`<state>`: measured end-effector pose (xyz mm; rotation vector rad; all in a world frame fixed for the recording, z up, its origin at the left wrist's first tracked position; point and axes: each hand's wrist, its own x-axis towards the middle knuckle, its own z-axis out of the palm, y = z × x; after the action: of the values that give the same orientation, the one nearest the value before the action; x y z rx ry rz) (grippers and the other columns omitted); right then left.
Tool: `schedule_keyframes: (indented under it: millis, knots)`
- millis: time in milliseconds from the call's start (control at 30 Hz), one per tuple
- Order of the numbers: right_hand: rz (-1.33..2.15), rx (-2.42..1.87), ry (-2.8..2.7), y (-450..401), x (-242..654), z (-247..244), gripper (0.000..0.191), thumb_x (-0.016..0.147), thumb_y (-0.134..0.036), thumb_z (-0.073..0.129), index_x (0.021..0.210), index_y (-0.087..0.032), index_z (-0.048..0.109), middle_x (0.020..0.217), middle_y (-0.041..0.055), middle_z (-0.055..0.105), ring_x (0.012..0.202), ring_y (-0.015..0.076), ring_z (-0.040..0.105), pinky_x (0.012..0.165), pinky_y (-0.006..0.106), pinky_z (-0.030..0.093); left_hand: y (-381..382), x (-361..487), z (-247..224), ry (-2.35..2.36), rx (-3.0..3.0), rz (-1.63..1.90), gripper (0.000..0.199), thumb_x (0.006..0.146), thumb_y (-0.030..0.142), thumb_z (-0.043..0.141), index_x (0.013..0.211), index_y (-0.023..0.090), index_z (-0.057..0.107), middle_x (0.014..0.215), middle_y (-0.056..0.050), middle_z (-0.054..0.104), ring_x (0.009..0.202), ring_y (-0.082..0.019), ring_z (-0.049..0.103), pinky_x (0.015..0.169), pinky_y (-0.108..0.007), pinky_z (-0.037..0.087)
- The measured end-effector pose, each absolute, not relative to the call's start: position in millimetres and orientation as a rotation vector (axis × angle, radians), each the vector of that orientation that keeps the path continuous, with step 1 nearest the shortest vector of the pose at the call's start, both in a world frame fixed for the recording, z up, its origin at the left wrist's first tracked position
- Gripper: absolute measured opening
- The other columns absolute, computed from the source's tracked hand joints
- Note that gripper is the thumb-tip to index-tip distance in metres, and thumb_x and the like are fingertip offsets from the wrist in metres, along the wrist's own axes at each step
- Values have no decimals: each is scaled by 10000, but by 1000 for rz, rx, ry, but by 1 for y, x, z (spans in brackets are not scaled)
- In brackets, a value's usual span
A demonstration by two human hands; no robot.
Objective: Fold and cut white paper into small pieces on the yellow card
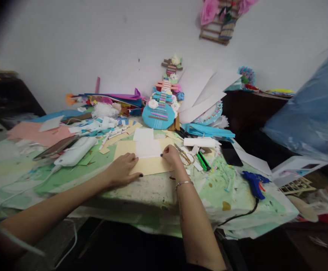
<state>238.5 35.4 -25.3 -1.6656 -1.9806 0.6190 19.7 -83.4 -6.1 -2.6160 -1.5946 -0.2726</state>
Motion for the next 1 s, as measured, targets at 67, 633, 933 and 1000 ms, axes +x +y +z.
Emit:
schedule_keyframes:
  millis: [67, 633, 933, 1000]
  knots:
    - [622, -1667, -1987, 35, 238, -22, 177, 624, -81, 594, 788, -150, 580, 777, 12, 618, 677, 122, 530, 563, 206, 345, -82, 19, -3, -1593, -2627, -259, 570, 822, 593, 385, 989, 95, 604, 984, -165, 551, 929, -279, 493, 854, -400, 378]
    - [553, -1702, -2007, 32, 233, -19, 224, 621, -20, 565, 793, -161, 591, 825, 35, 640, 738, 138, 546, 567, 196, 307, -69, 6, 5, -1582, -2672, -389, 554, 850, 577, 343, 691, 150, 659, 790, -123, 608, 787, -237, 559, 731, -349, 399]
    - [541, -1696, -2003, 38, 236, -12, 185, 585, -58, 639, 735, -164, 625, 774, 18, 668, 702, 135, 587, 538, 183, 347, -10, 9, 13, -1851, -2691, -623, 200, 751, 347, 511, 802, 163, 571, 808, -63, 627, 719, -188, 557, 636, -276, 381]
    - [478, -1705, -1970, 38, 244, -8, 167, 638, -63, 609, 765, -170, 627, 803, 15, 673, 737, 126, 597, 577, 178, 368, 5, 20, 11, -1978, -2777, -539, 209, 670, 336, 579, 792, 169, 550, 799, -46, 617, 710, -188, 543, 601, -263, 364]
